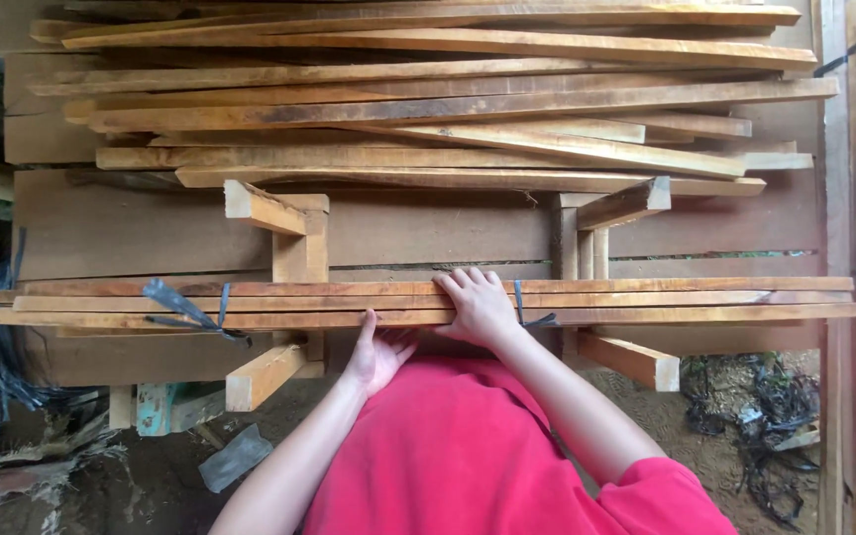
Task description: Bundle thin wooden strips using plastic ties.
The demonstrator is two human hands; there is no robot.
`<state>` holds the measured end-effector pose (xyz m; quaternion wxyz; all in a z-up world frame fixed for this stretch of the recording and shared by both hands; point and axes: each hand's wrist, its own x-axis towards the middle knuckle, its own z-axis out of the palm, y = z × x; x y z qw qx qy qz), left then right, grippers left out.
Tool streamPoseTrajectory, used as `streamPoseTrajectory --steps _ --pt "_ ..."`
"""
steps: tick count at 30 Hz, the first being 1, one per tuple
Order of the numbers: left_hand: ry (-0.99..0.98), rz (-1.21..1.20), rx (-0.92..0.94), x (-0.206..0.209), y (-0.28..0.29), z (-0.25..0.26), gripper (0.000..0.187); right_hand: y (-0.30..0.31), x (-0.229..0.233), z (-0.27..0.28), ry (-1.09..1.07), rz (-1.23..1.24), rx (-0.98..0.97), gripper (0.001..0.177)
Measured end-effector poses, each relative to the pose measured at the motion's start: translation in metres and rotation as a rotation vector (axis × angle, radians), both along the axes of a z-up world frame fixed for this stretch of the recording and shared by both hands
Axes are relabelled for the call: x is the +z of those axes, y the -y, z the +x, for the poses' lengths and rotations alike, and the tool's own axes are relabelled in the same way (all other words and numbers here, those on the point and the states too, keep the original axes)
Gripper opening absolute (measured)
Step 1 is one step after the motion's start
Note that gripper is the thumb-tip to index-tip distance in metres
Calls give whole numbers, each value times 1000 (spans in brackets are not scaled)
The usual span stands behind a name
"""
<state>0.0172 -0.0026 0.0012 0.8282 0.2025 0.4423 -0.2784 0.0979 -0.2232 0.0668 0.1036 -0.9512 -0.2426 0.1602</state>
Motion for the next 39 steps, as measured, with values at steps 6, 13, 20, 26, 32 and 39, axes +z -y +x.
streamPoseTrajectory --steps 6,13,20,26,32,39 --pt "103 28 -74 52 9 16 130 3 -13 29 -83 -7 -5 96" --pt "85 52 -61 70 11 27 130 2 -6 38 -125 -23 29 93" --pt "52 163 13 31 17 51 115 14 -30 91 -72 49 -31 76" --pt "-35 204 121 22 20 78 106 18 -20 73 79 50 -23 86" --pt "-57 215 166 13 26 80 103 21 -18 56 20 -120 30 134" --pt "-52 243 189 8 27 85 89 27 -31 65 98 -65 91 132"
